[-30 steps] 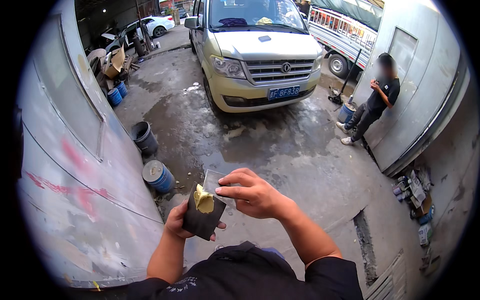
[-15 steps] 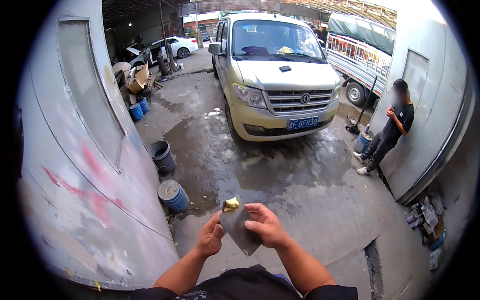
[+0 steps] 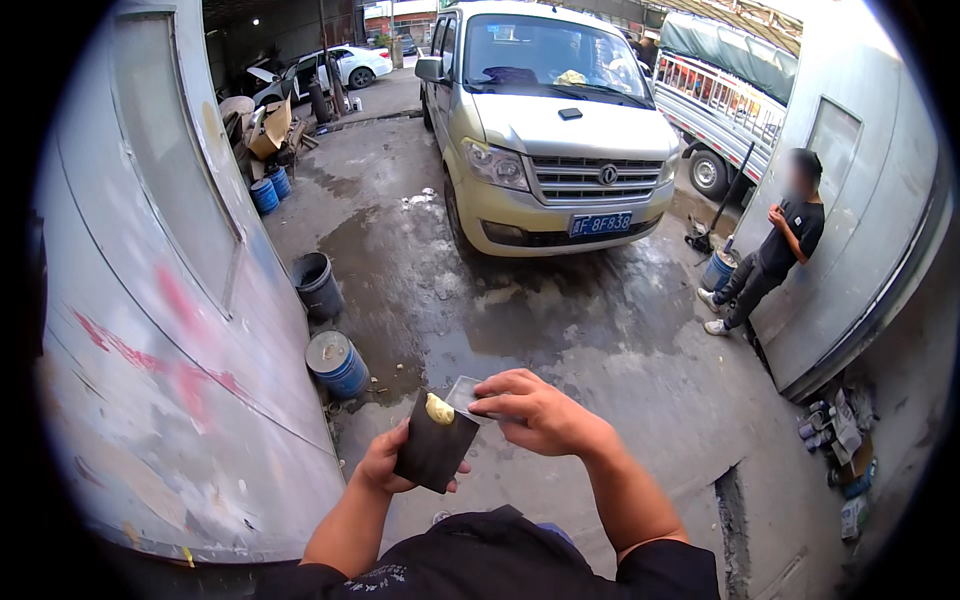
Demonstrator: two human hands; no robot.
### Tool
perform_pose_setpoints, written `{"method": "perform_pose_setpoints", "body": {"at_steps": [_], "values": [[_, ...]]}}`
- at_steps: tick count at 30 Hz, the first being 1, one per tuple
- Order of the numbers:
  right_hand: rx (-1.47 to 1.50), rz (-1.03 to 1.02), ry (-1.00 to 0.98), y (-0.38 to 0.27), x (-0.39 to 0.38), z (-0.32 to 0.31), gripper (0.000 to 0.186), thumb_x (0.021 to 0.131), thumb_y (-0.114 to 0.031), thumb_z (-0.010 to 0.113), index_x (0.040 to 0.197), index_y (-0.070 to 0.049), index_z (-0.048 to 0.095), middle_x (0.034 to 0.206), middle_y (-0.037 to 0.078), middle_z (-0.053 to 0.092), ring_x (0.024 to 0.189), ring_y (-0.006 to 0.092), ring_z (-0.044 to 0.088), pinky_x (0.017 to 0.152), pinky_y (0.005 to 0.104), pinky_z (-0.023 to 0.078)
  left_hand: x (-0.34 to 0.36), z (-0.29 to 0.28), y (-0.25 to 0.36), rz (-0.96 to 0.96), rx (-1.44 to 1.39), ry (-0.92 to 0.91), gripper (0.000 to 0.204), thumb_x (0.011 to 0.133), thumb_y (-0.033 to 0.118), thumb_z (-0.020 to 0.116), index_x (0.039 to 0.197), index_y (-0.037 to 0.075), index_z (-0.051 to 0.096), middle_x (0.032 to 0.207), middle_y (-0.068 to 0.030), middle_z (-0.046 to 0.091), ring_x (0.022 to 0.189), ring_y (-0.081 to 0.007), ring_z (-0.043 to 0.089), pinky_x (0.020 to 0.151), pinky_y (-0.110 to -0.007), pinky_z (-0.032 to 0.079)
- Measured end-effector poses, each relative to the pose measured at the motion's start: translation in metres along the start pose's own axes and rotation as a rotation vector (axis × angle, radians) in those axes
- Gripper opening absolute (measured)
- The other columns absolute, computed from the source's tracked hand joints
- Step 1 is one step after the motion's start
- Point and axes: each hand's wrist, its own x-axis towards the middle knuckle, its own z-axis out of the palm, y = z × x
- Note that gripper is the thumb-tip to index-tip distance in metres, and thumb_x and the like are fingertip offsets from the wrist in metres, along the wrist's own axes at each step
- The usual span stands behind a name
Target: The person mixes a yellow paste with a hardener on a black mixing board using a putty knife. They then apply the mixed filler to a specific area on the front bumper of a silver van, smoothing it over the surface.
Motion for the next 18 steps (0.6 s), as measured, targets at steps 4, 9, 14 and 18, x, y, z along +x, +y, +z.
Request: {"method": "perform_pose_setpoints", "body": {"at_steps": [4,9,14,18], "values": [[-0.242,0.131,0.280,0.000,0.000,0.007,0.043,0.071,0.004,0.063,0.112,-0.008,0.064,0.116,0.012,0.058,0.107,0.0311,0.053,0.092,0.0393,0.044,0.017,0.009,-0.002,0.230,0.155,0.179,0.059,0.097,0.044,0.038,0.140,0.005,0.030,0.138,-0.0154,0.042,0.121,-0.0383,0.048,0.093,-0.053,0.046],[-0.239,0.074,0.343,-0.019,0.009,0.075,0.043,0.074,0.002,0.063,0.115,-0.009,0.063,0.113,0.014,0.059,0.103,0.0323,0.055,0.088,0.0389,0.046,0.031,-0.010,-0.015,0.536,0.624,0.395,0.054,0.101,0.038,0.033,0.142,0.003,0.030,0.130,-0.0077,0.048,0.114,-0.0194,0.051,0.095,-0.037,0.045],[-0.221,0.103,0.433,-0.022,0.021,0.046,0.042,0.074,0.005,0.061,0.114,-0.006,0.063,0.113,0.013,0.060,0.100,0.0298,0.057,0.087,0.0379,0.046,0.021,-0.009,-0.007,0.551,0.810,0.498,0.055,0.101,0.039,0.033,0.142,0.003,0.033,0.125,-0.0055,0.050,0.100,-0.0129,0.053,0.091,-0.030,0.045],[-0.218,0.080,0.347,-0.023,0.015,0.068,0.044,0.072,0.007,0.059,0.114,-0.007,0.063,0.113,0.012,0.060,0.099,0.0298,0.057,0.087,0.0377,0.046,0.026,-0.007,-0.002,0.562,0.745,0.443,0.054,0.101,0.039,0.035,0.140,0.003,0.035,0.124,-0.0085,0.052,0.102,-0.0163,0.055,0.090,-0.033,0.047]]}}
